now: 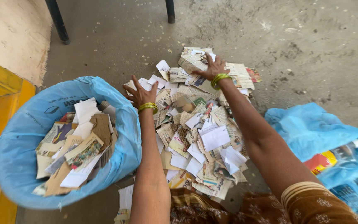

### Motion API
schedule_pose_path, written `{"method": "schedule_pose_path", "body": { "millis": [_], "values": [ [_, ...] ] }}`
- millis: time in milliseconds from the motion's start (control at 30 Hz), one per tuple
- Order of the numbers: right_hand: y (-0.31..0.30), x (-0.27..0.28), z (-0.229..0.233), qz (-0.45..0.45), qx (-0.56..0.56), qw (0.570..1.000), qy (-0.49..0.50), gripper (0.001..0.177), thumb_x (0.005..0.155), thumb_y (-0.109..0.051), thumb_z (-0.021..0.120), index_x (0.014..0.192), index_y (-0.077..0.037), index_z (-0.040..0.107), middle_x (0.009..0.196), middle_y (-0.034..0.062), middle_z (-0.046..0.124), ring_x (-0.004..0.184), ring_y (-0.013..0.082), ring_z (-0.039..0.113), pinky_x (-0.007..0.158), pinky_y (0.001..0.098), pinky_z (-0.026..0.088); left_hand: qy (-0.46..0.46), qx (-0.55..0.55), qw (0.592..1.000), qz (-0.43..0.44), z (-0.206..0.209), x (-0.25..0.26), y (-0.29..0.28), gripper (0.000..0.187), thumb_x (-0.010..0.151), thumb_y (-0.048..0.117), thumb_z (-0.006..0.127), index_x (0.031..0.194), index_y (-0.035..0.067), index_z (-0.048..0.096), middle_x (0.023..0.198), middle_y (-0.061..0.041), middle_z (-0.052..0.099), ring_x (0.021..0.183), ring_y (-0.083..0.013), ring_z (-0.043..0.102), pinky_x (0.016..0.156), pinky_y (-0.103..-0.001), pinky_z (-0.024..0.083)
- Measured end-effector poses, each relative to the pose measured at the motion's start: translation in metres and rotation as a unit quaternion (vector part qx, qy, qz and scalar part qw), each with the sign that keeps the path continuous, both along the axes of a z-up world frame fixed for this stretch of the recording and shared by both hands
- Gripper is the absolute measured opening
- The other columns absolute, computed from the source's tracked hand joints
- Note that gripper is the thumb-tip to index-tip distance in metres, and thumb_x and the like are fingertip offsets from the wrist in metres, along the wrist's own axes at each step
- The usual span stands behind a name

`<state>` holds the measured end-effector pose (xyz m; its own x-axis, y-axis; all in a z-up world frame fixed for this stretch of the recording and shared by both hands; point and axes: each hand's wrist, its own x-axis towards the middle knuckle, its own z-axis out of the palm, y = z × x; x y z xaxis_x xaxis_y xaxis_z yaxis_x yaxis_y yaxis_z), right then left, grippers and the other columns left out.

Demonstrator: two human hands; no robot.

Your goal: The person sits on the floor and sorts through a pile of paper scraps, picking up pieces and placing them into a blue-lined bucket. The person handles newspaper clippings, printed paper, and small cards one by one.

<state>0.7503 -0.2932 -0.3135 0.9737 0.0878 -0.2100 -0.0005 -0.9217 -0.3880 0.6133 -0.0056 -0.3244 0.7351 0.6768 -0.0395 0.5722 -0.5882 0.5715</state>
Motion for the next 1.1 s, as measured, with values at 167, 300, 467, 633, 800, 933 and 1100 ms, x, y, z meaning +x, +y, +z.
{"method": "schedule_pose_path", "body": {
  "millis": [167,300,467,633,800,933,1100],
  "values": [
    [-0.009,0.07,-0.041,0.016,0.007,1.0,0.025,0.125,0.059,-0.094,0.061,0.161,-0.032,0.026,0.162,0.0278,0.025,0.148,0.0478,0.028,0.12,0.0557,0.03,0.072,-0.042,0.995,0.051,-0.016,0.039,0.039,0.116,0.071,0.086,0.064,0.163,0.04,0.013,0.167,-0.029,0.006,0.149,-0.0618,0.005,0.117,-0.073,0.014],
    [-0.014,0.074,-0.063,0.102,-0.099,0.989,0.037,0.111,0.064,-0.09,0.06,0.156,-0.032,0.043,0.155,0.0255,0.042,0.145,0.0384,0.042,0.121,0.0515,0.033,0.158,0.01,0.986,-0.046,-0.034,0.05,0.027,0.098,0.074,0.093,0.052,0.156,0.043,0.032,0.167,-0.022,0.013,0.15,-0.0573,0.011,0.117,-0.07,0.017],
    [-0.015,0.028,-0.046,0.14,-0.111,0.983,0.033,0.102,0.063,-0.085,0.065,0.152,-0.036,0.049,0.156,0.0137,0.044,0.142,0.0392,0.042,0.114,0.0579,0.038,0.144,0.099,0.968,-0.179,-0.04,0.033,-0.022,0.084,0.075,0.091,0.049,0.144,0.043,0.055,0.157,-0.014,0.034,0.143,-0.0436,0.034,0.113,-0.064,0.031],
    [-0.017,-0.064,-0.008,0.149,-0.096,0.982,0.073,0.106,0.058,-0.088,0.068,0.149,-0.037,0.051,0.158,0.0067,0.043,0.14,0.0365,0.044,0.108,0.0572,0.048,0.139,0.094,0.949,-0.266,-0.024,-0.017,-0.078,0.089,0.073,0.087,0.05,0.148,0.039,0.05,0.148,-0.014,0.04,0.129,-0.044,0.044,0.105,-0.061,0.04],
    [-0.027,-0.169,0.019,0.184,-0.157,0.968,0.067,0.084,0.08,-0.085,0.053,0.153,-0.045,0.04,0.167,0.0073,0.027,0.149,0.0427,0.027,0.111,0.071,0.035,0.183,0.106,0.934,-0.287,-0.019,-0.097,-0.097,0.079,0.079,0.079,0.06,0.135,0.023,0.066,0.154,-0.014,0.042,0.14,-0.0423,0.041,0.112,-0.056,0.041],
    [-0.041,-0.238,0.005,0.186,-0.046,0.98,0.047,0.065,0.088,-0.062,0.055,0.151,-0.054,0.04,0.169,0.0043,0.023,0.152,0.0427,0.02,0.114,0.0795,0.015,0.21,0.065,0.93,-0.296,-0.017,-0.15,-0.098,0.067,0.088,0.067,0.061,0.139,0.022,0.062,0.161,-0.014,0.034,0.145,-0.0437,0.033,0.116,-0.059,0.033],
    [-0.067,-0.285,-0.009,0.281,0.048,0.958,-0.013,0.066,0.086,-0.046,0.065,0.15,-0.045,0.048,0.167,0.0107,0.028,0.152,0.037,0.029,0.119,0.0649,0.024,0.204,0.14,0.897,-0.367,0.044,-0.233,-0.09,0.06,0.096,0.051,0.056,0.149,0.025,0.049,0.16,-0.015,0.038,0.148,-0.0422,0.032,0.117,-0.059,0.031]
  ]
}}
